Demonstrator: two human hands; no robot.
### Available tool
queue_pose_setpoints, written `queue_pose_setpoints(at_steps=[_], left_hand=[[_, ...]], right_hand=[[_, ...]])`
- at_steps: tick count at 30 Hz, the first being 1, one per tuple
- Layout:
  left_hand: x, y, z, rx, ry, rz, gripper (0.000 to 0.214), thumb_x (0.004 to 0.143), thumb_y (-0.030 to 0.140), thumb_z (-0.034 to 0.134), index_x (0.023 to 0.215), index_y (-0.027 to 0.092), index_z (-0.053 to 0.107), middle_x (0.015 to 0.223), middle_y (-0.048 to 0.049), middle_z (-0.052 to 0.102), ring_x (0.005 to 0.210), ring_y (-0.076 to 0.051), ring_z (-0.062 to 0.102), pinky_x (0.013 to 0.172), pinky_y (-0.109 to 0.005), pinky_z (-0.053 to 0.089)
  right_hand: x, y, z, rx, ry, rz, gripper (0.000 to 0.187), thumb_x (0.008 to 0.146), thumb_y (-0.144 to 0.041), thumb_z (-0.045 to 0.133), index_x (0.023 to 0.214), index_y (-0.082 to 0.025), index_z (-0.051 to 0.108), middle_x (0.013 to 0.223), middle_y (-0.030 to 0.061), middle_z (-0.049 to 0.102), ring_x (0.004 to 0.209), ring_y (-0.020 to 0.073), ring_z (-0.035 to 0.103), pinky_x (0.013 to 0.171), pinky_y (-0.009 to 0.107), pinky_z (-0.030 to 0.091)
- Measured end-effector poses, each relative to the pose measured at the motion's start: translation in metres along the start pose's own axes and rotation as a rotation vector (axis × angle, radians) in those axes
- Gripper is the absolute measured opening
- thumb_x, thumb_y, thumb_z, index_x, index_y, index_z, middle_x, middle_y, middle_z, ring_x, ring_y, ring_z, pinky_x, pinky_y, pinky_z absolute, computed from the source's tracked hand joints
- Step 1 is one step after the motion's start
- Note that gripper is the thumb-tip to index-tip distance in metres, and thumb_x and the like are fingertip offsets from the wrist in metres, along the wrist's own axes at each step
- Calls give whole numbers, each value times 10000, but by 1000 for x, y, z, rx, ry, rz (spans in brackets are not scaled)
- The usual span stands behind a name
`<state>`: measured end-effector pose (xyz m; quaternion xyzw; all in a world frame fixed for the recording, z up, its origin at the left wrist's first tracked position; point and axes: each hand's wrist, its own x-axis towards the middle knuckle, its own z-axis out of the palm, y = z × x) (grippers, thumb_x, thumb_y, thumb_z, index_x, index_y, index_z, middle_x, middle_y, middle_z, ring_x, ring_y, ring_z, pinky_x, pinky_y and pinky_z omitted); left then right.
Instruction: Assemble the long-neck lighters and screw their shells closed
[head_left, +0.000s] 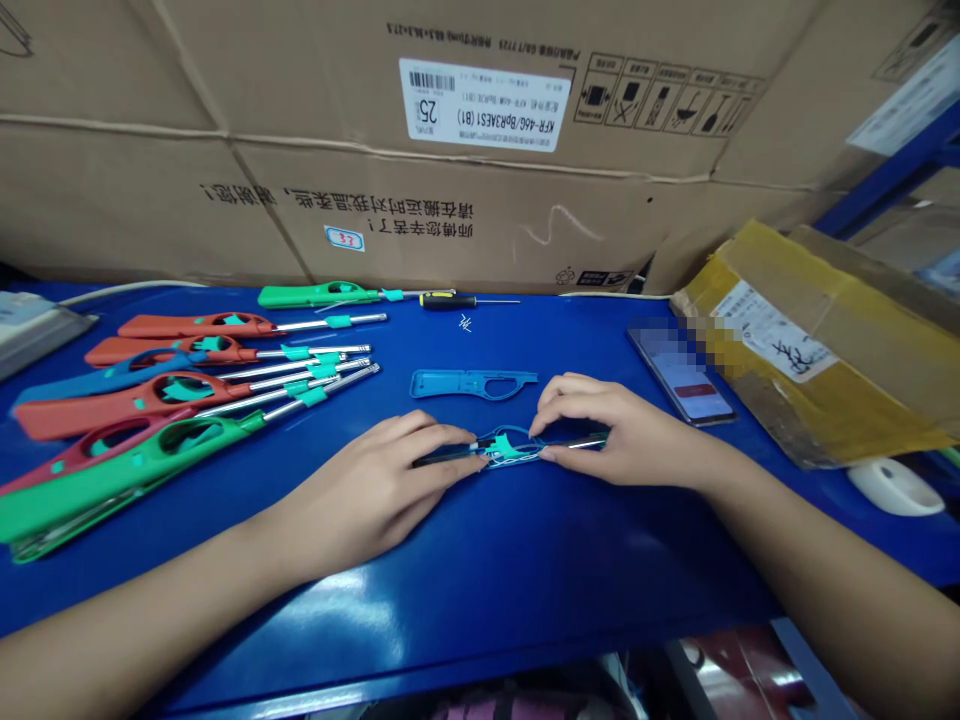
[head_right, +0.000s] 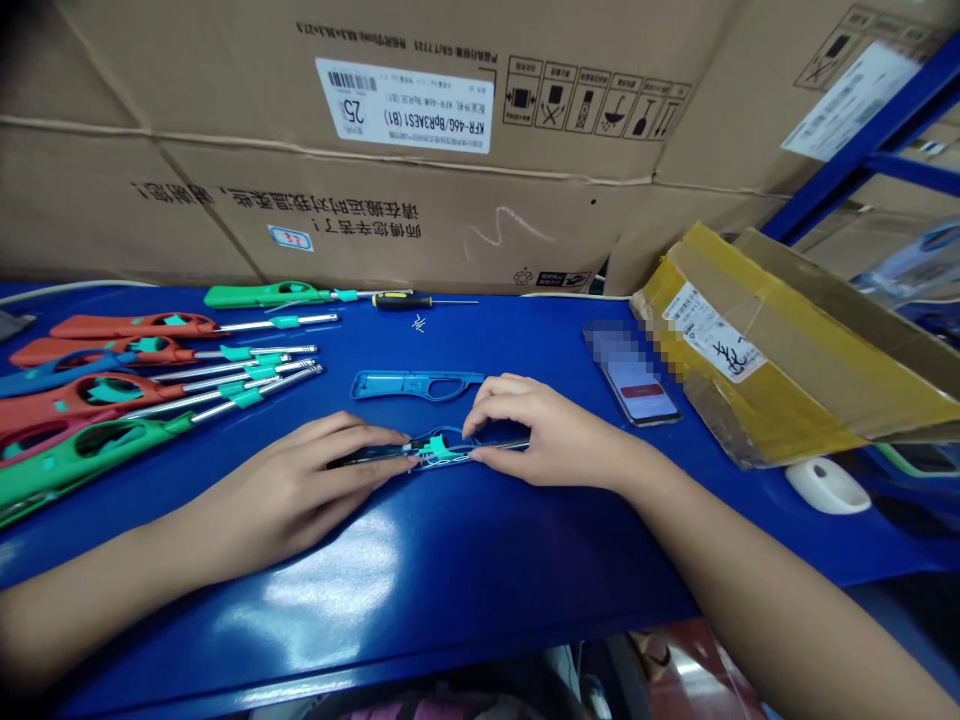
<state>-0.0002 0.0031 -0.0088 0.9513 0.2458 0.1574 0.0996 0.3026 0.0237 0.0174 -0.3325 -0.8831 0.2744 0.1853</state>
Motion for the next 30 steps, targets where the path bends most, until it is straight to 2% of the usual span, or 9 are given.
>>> queue_pose_setpoints(at_steps=[8,17,30], left_hand=[[3,3,1,-1,-42,-43,473,1017,143,453,1458,294,535,1334,-110,605,1124,-268,562,939,-435,516],[4,5,1,21,-64,-49,495,1016,137,431,1476,300,508,1334,-112,582,1118,-278,538,917,-438,504],[3,4,2,38,-75,-35,515,1010,121,411,1488,297,487,1338,-120,567,1107,-282,519,914,-451,500]], right_hand=[[5,0,10,74,-6,-19,38,933,-200,659,919,-206,694,925,38,711,899,173,644,909,366,486],[4,1,10,99,-27,6,63,942,-191,639,887,-200,669,920,33,695,892,169,630,870,354,478],[3,3,11,50,-47,-27,101,966,-245,626,880,-211,666,936,22,696,924,173,626,943,393,388]])
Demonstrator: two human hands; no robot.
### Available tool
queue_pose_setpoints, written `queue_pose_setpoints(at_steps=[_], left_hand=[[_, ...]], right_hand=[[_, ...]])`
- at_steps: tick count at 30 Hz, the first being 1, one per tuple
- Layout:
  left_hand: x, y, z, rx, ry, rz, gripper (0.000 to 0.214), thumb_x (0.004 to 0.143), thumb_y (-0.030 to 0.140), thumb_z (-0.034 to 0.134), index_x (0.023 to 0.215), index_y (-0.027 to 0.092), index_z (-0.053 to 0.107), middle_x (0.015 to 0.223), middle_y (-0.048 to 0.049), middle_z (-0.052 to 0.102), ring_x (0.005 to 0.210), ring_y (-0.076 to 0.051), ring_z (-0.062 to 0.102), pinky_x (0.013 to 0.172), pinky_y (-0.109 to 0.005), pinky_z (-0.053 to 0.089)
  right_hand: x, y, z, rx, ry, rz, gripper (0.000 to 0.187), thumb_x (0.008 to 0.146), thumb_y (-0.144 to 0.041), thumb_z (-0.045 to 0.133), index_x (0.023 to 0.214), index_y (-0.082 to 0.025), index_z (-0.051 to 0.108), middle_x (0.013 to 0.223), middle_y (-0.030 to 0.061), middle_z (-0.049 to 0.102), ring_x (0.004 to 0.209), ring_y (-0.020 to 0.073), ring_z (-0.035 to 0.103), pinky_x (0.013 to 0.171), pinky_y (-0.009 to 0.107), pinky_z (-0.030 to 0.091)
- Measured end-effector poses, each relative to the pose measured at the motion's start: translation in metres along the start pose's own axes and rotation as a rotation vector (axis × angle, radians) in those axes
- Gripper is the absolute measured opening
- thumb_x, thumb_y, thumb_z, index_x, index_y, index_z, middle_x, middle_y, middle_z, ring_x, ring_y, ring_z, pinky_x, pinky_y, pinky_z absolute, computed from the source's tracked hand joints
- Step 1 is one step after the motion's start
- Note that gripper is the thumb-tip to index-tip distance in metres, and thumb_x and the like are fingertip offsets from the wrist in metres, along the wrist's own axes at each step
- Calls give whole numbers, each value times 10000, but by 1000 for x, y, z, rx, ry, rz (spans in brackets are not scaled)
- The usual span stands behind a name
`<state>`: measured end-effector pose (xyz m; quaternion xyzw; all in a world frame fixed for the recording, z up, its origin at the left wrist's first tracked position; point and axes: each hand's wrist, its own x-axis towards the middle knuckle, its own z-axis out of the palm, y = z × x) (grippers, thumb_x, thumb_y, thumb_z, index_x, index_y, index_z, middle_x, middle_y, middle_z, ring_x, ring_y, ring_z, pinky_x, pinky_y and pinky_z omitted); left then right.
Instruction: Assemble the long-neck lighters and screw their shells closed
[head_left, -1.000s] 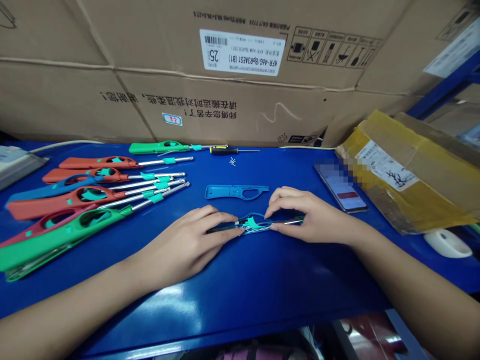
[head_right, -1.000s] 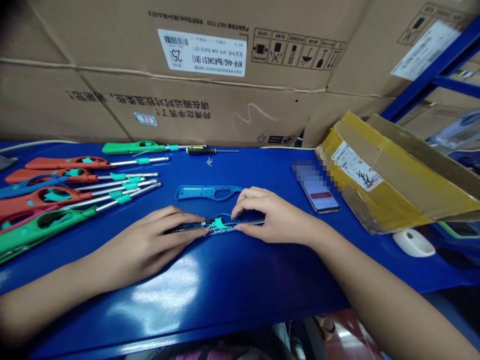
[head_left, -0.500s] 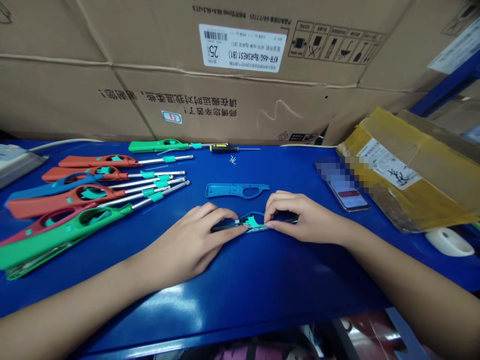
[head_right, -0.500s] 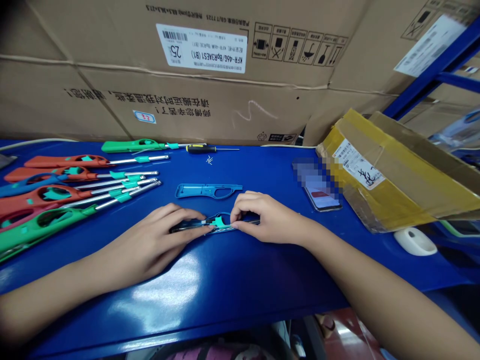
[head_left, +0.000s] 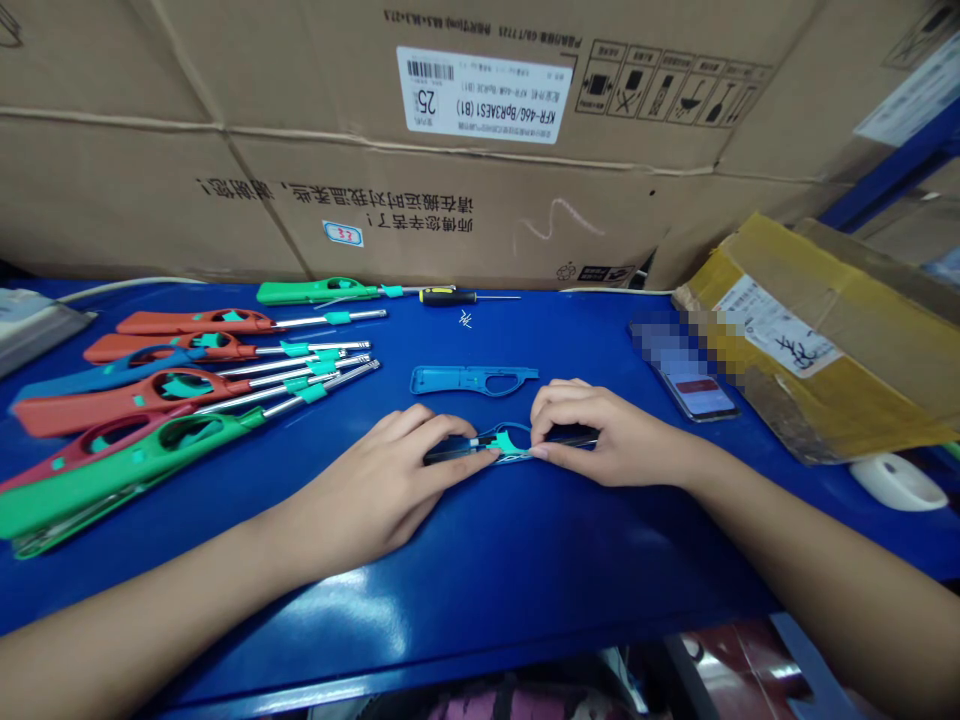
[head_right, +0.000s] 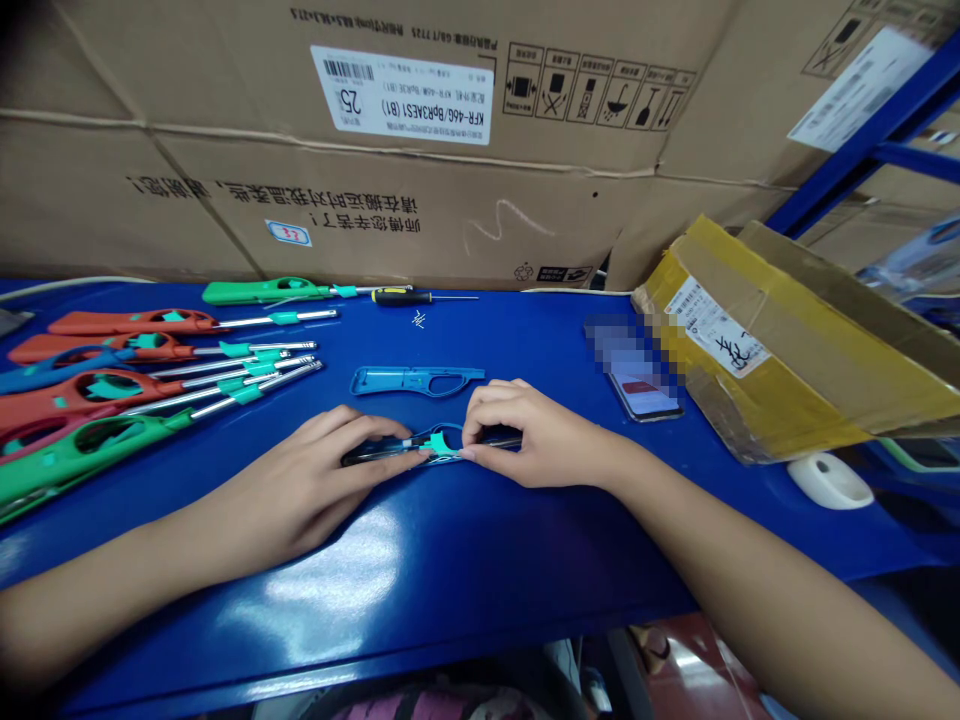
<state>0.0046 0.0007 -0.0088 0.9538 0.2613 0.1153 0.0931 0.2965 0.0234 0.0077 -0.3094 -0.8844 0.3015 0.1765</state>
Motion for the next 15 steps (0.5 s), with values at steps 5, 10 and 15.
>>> queue_pose_setpoints(at_steps=[5,10,15], left_hand=[[0,1,0,-14,0,-11,498,1018,127,423,1482,298,485,1337,-109,563,1120,-277,509,927,-448,485],[-1,1,1,-33,6,-27,469,1029,144,423,1464,299,500,1333,-103,565,1105,-268,509,927,-430,473],[0,0,2,-15,-1,-12,497,1010,116,438,1464,310,497,1338,-102,554,1104,-272,504,920,-434,475]], right_hand=[[0,0,0,-1,1,-2,69,944,-212,639,882,-215,669,954,17,695,941,173,628,944,392,388],[2,-1,1,9,39,-7,41,910,-190,677,878,-214,672,938,18,705,939,176,640,917,369,405],[2,-1,3,13,53,0,36,903,-191,689,874,-207,677,933,13,702,927,167,642,920,356,398]])
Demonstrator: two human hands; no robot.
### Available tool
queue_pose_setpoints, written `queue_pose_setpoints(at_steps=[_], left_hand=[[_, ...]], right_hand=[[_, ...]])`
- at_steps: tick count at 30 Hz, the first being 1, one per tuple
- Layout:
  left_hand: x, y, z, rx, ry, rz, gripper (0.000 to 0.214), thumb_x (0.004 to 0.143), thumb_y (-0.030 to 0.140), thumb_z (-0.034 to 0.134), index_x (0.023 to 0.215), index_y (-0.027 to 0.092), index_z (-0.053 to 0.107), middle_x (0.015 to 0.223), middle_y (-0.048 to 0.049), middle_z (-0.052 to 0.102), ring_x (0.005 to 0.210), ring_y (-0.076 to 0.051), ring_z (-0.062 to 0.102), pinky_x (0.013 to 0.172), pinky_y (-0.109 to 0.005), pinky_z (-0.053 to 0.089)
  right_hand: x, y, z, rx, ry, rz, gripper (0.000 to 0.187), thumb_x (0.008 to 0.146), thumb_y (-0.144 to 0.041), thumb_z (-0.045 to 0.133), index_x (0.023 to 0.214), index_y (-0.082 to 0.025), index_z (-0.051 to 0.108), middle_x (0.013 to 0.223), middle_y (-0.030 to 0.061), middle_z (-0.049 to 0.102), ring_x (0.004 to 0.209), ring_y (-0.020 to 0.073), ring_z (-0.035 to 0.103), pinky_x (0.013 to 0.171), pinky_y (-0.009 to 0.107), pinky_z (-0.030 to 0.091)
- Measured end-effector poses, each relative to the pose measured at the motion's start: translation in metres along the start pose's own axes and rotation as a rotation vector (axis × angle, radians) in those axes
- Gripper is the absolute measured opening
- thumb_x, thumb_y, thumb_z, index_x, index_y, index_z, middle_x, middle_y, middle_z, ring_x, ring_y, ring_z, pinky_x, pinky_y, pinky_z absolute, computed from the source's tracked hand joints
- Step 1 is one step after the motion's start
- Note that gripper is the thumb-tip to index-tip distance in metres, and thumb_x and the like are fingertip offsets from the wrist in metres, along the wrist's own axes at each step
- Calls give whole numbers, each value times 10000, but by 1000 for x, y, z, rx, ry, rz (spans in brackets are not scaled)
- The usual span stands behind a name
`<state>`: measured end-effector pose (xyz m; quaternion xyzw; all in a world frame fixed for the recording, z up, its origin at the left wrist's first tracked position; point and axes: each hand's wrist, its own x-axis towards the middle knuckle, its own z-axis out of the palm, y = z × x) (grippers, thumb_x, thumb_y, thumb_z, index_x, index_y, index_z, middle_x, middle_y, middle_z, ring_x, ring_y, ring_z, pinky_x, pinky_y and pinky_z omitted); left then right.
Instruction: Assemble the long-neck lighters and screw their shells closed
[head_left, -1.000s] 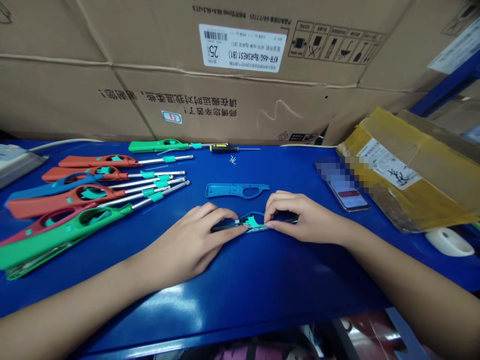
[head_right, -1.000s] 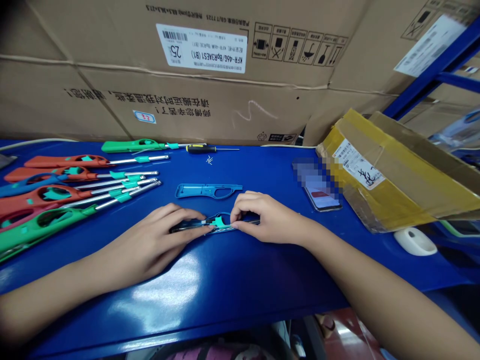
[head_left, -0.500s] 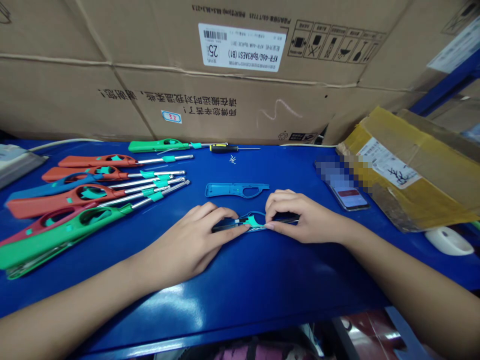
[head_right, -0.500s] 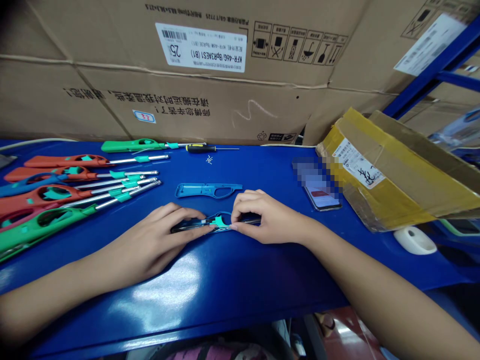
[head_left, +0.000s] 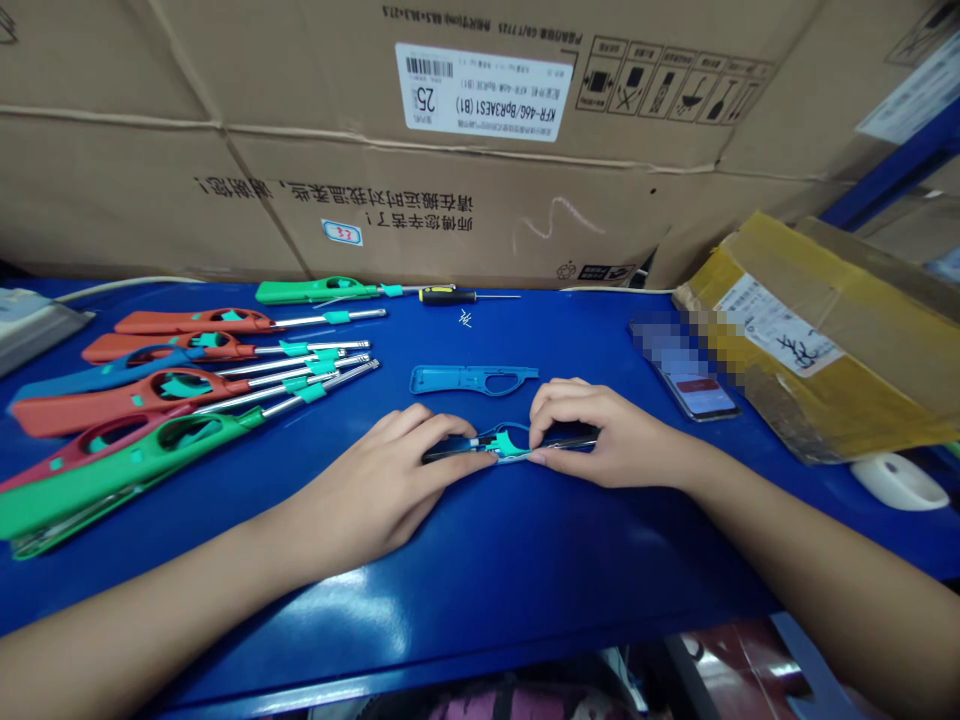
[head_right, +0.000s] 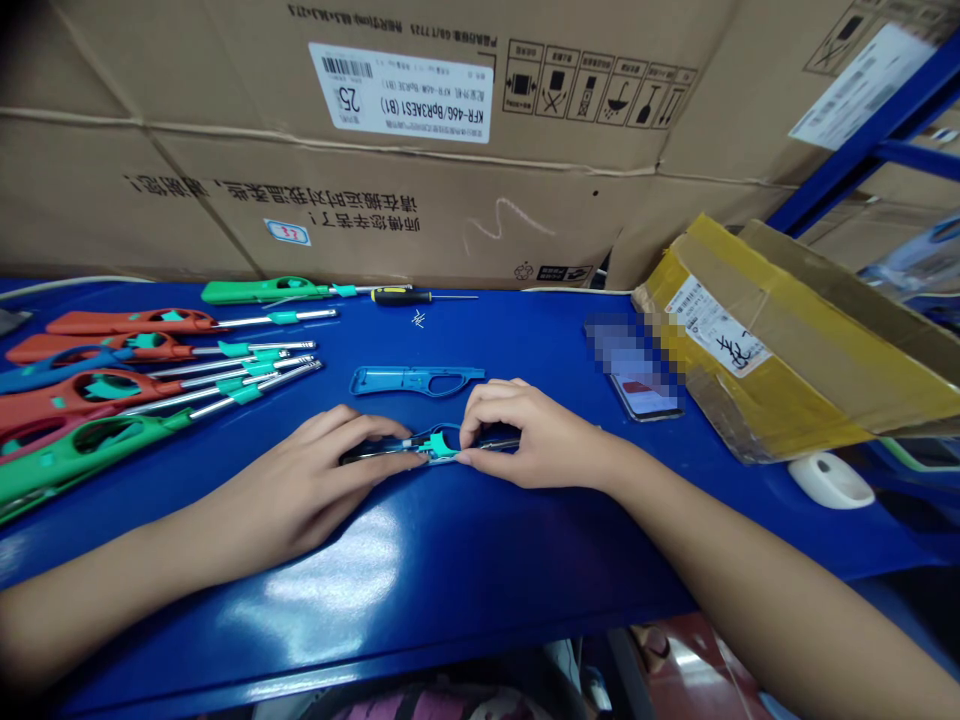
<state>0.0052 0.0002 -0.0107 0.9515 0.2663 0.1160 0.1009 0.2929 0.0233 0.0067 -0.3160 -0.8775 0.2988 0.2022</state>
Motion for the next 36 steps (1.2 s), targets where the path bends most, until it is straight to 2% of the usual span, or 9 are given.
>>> queue_pose_setpoints(at_steps=[9,13,22,29,36], left_hand=[[1,1,-3,74,-11,31,529,990,92,441,1482,281,481,1339,-123,558,1077,-286,507,873,-450,502],[2,1,-4,97,1,63,561,972,61,421,1482,285,488,1336,-130,555,1053,-283,505,852,-445,512],[1,1,-4,97,-2,57,582,978,69,414,1514,295,448,1340,-123,560,1064,-279,507,871,-441,511],[1,0,-3,99,6,56,562,984,78,412,1504,286,466,1331,-127,563,1061,-280,510,867,-445,513],[2,1,-3,93,0,51,557,979,74,411,1491,281,484,1312,-125,569,1054,-279,512,865,-445,514]], right_hand=[[-3,3,-2,-23,-13,48,53,903,-168,666,865,-204,677,949,8,680,931,160,631,959,370,364],[-4,3,-3,-40,-20,57,37,883,-191,708,876,-209,676,968,8,673,953,169,630,975,377,352],[-3,6,-5,3,-43,54,83,948,-256,671,883,-206,663,979,17,676,968,171,624,968,371,369],[-3,4,-4,-36,-26,21,93,893,-255,741,896,-208,660,965,3,682,964,166,628,969,364,359],[-2,5,-1,-35,-31,3,77,938,-251,688,886,-203,658,956,12,686,945,164,624,931,360,374]])
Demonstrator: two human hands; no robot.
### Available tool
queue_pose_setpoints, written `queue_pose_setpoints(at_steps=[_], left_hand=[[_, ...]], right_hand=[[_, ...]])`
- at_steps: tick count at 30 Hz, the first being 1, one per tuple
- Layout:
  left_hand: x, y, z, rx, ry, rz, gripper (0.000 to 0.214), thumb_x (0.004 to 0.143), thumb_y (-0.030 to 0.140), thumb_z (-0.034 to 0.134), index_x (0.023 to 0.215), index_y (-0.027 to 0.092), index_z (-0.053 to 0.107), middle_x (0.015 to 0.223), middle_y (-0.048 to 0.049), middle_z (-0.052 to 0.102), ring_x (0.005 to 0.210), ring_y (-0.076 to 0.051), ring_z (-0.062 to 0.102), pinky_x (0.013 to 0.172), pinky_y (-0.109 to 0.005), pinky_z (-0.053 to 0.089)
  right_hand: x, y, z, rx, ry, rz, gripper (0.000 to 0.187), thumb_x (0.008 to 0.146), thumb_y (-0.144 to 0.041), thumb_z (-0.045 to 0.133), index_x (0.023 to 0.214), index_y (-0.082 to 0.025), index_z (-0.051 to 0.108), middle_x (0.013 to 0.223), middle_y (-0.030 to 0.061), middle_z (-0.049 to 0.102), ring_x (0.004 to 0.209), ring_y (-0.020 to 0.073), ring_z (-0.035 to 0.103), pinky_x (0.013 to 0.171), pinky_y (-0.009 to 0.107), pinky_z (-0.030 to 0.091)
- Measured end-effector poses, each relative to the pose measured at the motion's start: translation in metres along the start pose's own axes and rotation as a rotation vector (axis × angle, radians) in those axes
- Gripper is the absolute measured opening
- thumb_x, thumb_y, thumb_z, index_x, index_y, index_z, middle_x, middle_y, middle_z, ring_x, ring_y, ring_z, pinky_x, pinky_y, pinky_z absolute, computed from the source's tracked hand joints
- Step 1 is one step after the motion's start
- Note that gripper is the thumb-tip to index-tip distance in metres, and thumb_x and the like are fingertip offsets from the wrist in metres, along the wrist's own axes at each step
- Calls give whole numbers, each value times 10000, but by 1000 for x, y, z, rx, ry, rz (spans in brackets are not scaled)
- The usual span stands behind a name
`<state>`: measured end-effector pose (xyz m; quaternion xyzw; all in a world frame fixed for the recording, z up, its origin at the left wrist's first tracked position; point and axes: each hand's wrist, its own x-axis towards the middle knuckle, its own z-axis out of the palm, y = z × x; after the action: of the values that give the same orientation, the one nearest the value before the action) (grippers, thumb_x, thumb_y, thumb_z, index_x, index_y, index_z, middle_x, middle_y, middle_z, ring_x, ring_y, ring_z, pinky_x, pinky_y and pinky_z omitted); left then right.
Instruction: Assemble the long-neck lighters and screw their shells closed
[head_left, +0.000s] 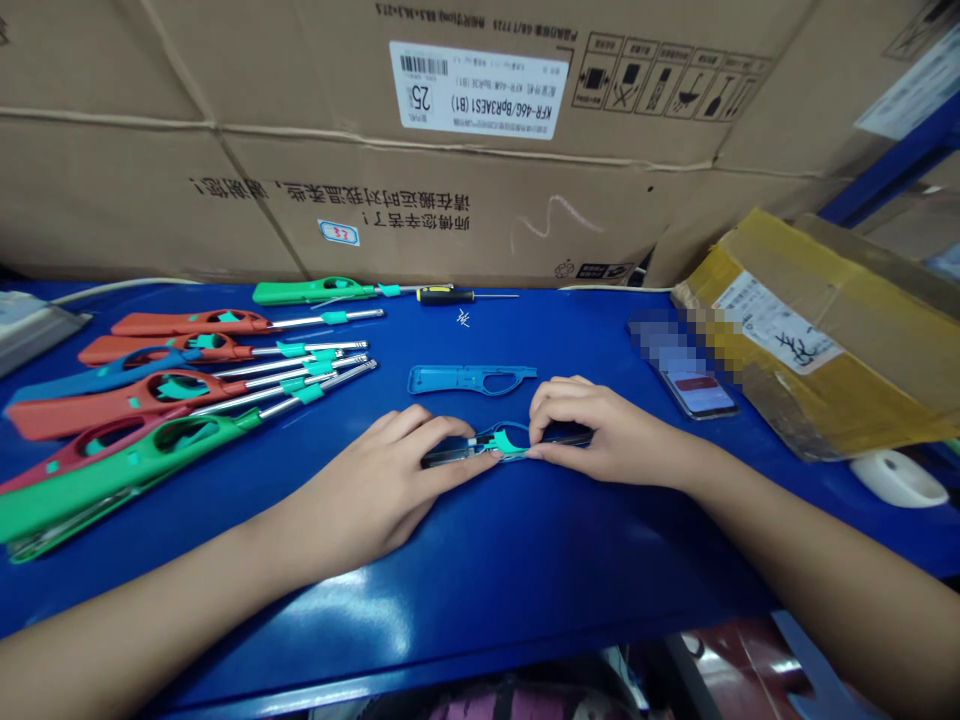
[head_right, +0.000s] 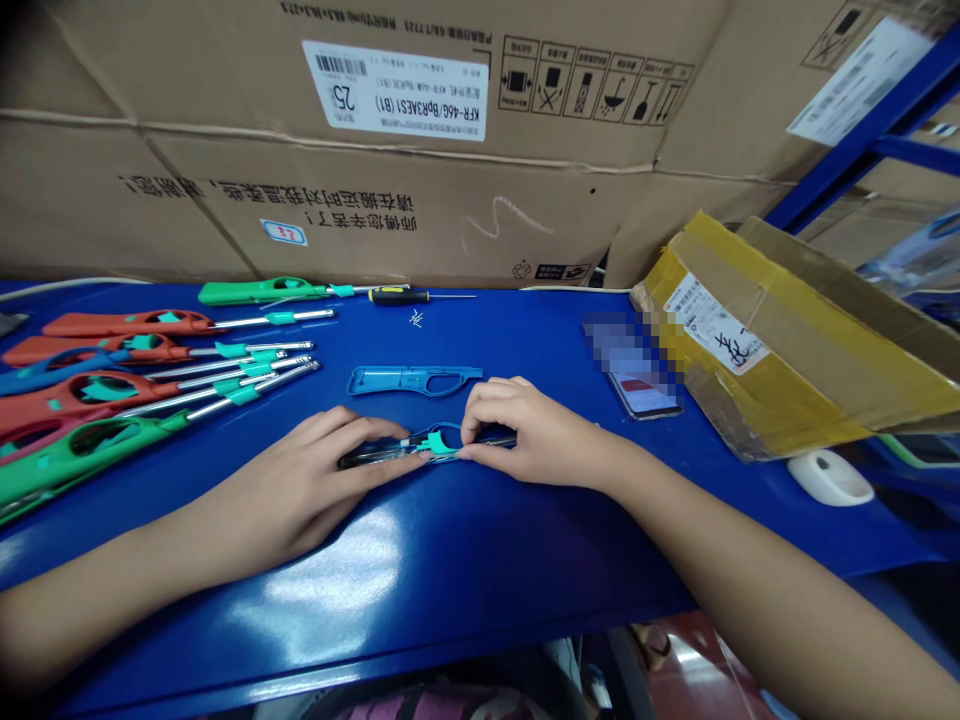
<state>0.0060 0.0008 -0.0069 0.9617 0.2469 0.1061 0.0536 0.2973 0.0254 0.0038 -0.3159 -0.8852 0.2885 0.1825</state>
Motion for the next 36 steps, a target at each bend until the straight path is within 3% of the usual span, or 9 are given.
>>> queue_pose_setpoints(at_steps=[8,15,28,36], left_hand=[[-1,0,1,8,-1,3,557,976,76,428,1489,286,482,1321,-125,557,1046,-281,504,856,-444,506],[-1,1,1,48,-20,-8,590,956,71,459,1502,295,464,1332,-119,555,1052,-287,515,855,-439,498],[-1,6,2,164,-49,-12,624,925,58,502,1506,277,451,1360,-119,559,1099,-299,520,870,-426,480],[-1,9,1,196,-37,-13,593,935,59,491,1492,263,468,1350,-122,573,1110,-305,521,867,-432,484]], right_hand=[[0,0,1,-10,13,24,77,912,-244,715,882,-205,655,955,6,679,940,162,621,938,362,379],[1,-4,-2,28,14,88,101,875,-110,646,859,-206,674,941,11,692,913,163,626,919,357,412],[2,-6,-3,126,61,203,94,829,-129,694,878,-201,660,941,25,671,901,170,610,833,312,478],[2,-7,-4,106,77,186,135,822,-89,655,892,-204,659,956,24,668,908,166,608,850,311,479]])
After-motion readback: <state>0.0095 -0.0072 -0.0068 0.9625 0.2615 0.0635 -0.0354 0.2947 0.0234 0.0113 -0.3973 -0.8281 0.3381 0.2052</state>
